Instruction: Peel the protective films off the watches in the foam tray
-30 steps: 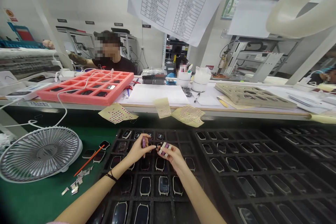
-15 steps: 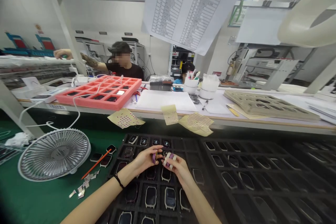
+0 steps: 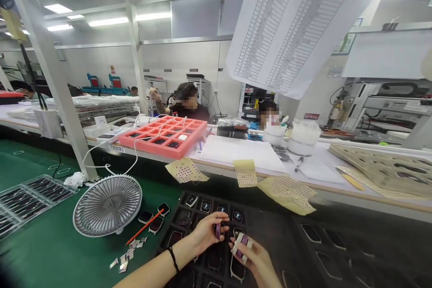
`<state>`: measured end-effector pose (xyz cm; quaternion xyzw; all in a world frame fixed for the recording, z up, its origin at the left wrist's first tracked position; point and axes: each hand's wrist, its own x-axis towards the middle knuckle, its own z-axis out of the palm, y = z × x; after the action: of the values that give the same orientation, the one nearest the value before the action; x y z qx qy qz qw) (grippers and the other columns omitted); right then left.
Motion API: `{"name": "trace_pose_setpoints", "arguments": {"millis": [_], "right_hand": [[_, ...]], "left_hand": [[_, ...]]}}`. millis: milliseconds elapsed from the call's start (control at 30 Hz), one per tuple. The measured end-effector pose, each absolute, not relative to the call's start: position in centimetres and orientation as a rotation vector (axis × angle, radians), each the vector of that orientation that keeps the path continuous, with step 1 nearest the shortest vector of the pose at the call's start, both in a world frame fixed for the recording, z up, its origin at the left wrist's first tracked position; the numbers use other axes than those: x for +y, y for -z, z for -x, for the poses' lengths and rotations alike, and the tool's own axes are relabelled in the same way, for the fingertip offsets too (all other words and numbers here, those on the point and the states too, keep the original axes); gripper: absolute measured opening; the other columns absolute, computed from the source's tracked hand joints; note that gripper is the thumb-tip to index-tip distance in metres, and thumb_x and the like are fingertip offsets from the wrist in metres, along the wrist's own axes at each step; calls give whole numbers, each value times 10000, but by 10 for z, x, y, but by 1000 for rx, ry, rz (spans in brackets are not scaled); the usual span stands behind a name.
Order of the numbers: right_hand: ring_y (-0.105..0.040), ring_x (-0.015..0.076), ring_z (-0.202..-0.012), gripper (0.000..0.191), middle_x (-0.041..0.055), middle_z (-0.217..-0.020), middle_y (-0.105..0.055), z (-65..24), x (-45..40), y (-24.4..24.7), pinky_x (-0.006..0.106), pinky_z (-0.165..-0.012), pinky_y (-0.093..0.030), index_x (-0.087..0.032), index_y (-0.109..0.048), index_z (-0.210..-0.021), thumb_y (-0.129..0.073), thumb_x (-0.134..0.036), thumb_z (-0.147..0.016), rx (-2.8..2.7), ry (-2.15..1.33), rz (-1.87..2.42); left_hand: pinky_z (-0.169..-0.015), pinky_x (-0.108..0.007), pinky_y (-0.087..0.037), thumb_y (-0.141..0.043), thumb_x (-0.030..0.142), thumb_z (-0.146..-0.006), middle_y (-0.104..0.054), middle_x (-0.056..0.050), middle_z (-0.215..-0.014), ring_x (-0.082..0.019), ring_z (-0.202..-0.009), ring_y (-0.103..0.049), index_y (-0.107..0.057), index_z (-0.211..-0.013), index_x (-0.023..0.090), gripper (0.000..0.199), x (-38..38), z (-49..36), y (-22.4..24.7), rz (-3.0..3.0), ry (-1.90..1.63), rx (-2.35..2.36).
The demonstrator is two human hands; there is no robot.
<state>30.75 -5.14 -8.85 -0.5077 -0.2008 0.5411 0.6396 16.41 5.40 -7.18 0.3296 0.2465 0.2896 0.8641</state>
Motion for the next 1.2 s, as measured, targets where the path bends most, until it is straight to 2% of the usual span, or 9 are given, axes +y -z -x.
{"name": "trace_pose_setpoints", "arguments": {"millis": [433,667,900,1200], "right_hand": [[-707,326,-863,451,129,-886,-757,-309,-50,95,420,-802,-559,-131,-748,-823,-896,-352,-458,-509,-1237,1143],[-709,327,-822,501,126,-815,-758,-305,-50,94,402,-753,-560,-127,-739,-799,-905,-380,-400,-456,-1174,1178],[-705,332,-838,492,121,-836,-758,-308,-49,97,443,-797,-543,-139,-741,-818,-902,-374,-417,-477,-1193,1160],[-707,311,-847,459,105,-819,-757,-308,-51,88,401,-788,-550,-148,-746,-800,-906,-366,-429,-525,-1234,1137]], "left_hand": [[-591,-245,-347,-623,161,-594,-593,-48,-918,-153,-769,-584,-649,-835,146,244,49,-166,76,-717,-613,524],[-590,-250,-351,-616,152,-597,-605,-51,-909,-157,-767,-582,-661,-825,147,232,48,-166,75,-721,-616,528],[-592,-250,-361,-624,168,-586,-614,-55,-924,-164,-778,-586,-662,-827,152,244,49,-167,77,-726,-622,543],[-582,-232,-359,-644,187,-584,-615,-52,-940,-161,-796,-582,-663,-810,162,229,53,-169,82,-754,-617,543]]}}
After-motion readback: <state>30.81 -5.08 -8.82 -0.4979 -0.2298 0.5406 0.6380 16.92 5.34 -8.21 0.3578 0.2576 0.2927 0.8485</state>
